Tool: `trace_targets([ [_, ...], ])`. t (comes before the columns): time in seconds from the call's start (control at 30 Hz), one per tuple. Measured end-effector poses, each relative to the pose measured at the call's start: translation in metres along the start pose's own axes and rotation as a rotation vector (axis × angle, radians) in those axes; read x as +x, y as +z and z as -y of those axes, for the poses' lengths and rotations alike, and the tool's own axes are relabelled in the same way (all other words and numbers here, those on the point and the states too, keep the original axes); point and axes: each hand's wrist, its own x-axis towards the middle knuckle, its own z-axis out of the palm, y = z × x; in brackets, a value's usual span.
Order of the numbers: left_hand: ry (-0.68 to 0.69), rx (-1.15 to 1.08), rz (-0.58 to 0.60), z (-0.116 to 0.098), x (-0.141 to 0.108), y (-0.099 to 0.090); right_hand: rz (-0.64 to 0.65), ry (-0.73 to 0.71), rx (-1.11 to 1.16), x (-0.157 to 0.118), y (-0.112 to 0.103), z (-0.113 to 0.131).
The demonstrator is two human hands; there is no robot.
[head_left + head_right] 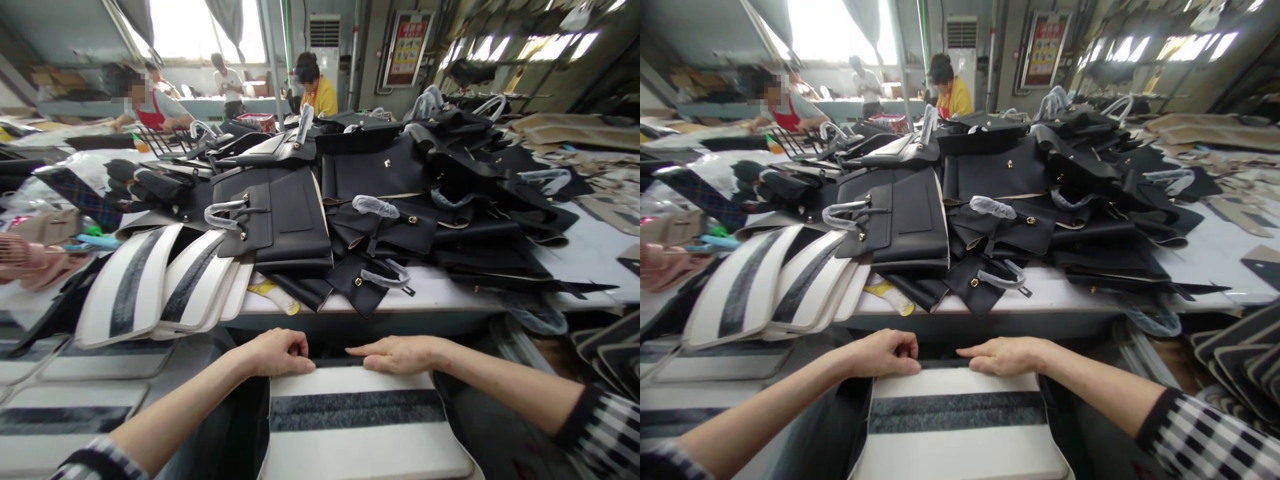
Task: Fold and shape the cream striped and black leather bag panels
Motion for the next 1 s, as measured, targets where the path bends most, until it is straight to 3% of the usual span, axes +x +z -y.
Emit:
trace_targets([
  [0.23,0.046,0.01,0.024,-0.002,0.009,0.007,-0.036,0.057,0.05,-0.017,-0.006,-0.022],
  [0.5,0.038,0.051,0.038,0.001,0.021,0.008,-0.014,0.042,0.047,0.004,-0.003,-0.009],
  [0.6,0.049,0.066,0.001,-0.009,0.026,0.013,-0.04,0.028,0.022,0.014,0.002,-0.003],
  [0.77,0.162,0.099,-0.158,-0.04,0.027,0.027,-0.217,0.101,-0.076,0.018,0.019,0.02],
  [0.83,0.231,0.104,-0.242,-0.052,0.016,0.035,-0.37,0.085,-0.083,0.006,0.027,0.027],
  [0.87,0.27,0.102,-0.294,-0.056,0.007,0.04,-0.51,0.057,-0.075,-0.004,0.034,0.027],
  [0.93,0.355,0.096,-0.38,-0.064,-0.013,0.053,-0.891,0.007,0.019,-0.029,0.052,0.018],
  [1.0,0.446,0.093,-0.391,-0.073,-0.034,0.071,-1.323,0.03,0.33,-0.053,0.083,-0.003],
])
